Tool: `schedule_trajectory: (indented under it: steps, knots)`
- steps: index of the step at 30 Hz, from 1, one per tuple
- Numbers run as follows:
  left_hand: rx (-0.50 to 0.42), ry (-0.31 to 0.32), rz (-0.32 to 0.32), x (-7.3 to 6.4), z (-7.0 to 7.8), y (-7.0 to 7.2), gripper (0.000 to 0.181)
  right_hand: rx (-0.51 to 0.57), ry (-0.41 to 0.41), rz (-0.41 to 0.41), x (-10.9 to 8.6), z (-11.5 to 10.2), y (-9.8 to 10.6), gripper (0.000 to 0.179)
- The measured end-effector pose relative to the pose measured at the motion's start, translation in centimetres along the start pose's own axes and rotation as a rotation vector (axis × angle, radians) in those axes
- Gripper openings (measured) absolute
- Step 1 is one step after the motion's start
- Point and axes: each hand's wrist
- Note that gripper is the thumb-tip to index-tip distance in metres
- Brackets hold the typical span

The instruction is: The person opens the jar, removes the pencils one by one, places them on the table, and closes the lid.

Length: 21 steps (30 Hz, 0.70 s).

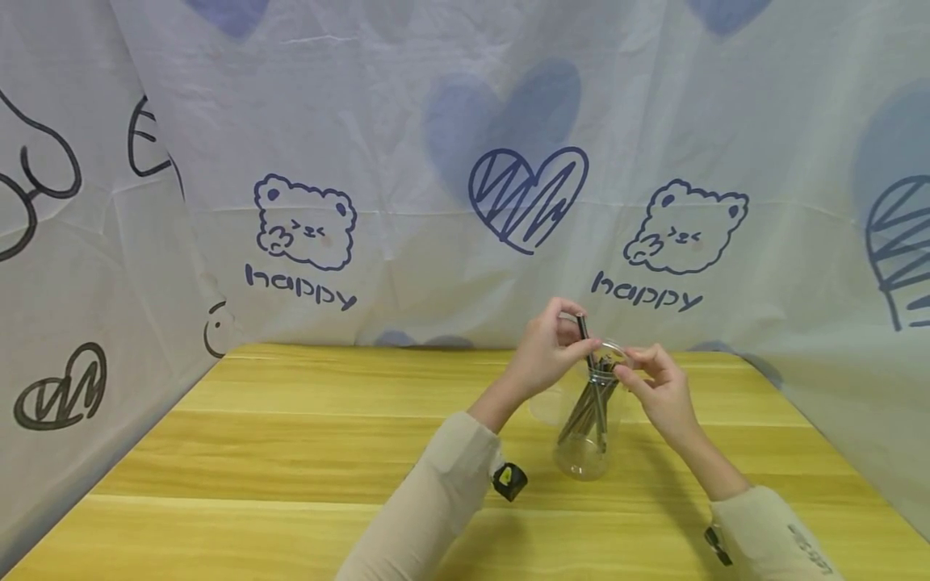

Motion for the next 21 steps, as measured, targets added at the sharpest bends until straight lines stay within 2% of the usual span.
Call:
schedule_trajectory:
  steps: [2, 4, 7, 9, 12, 16, 21]
  knots:
    - [-0.044, -0.001, 0.053, -0.08, 0.68, 0.12, 0.030, 0.005, 0.005, -0.003, 0.00, 0.04, 0.00, 0.030]
    - [-0.103, -0.030, 0.119, -0.05, 0.83, 0.15, 0.027, 0.004, 0.006, -0.005, 0.00, 0.06, 0.00, 0.034]
    - [-0.160, -0.120, 0.200, 0.09, 0.51, 0.12, 0.022, 0.004, 0.003, -0.005, 0.00, 0.06, 0.02, 0.031]
    - [-0.151, -0.186, 0.238, 0.20, 0.28, 0.11, 0.018, 0.004, -0.001, -0.005, -0.01, 0.04, 0.05, 0.029]
    - [-0.108, -0.249, 0.282, 0.32, 0.25, 0.18, 0.013, 0.007, -0.001, -0.006, 0.01, 0.02, 0.06, 0.027]
    - [-0.068, -0.285, 0.320, 0.48, 0.58, 0.34, 0.012, 0.012, 0.007, -0.015, 0.06, 0.00, 0.01, 0.032]
    - [-0.028, -0.296, 0.349, 0.60, 0.94, 0.56, 0.021, 0.003, 0.004, -0.014, 0.05, -0.07, 0.02, 0.030]
Point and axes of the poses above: each hand's wrist, its own x-axis towards the middle knuckle, its own y-axis out of the back of the hand, z = x × y, and after that the axes turned 8 degrees about -y, right-handed
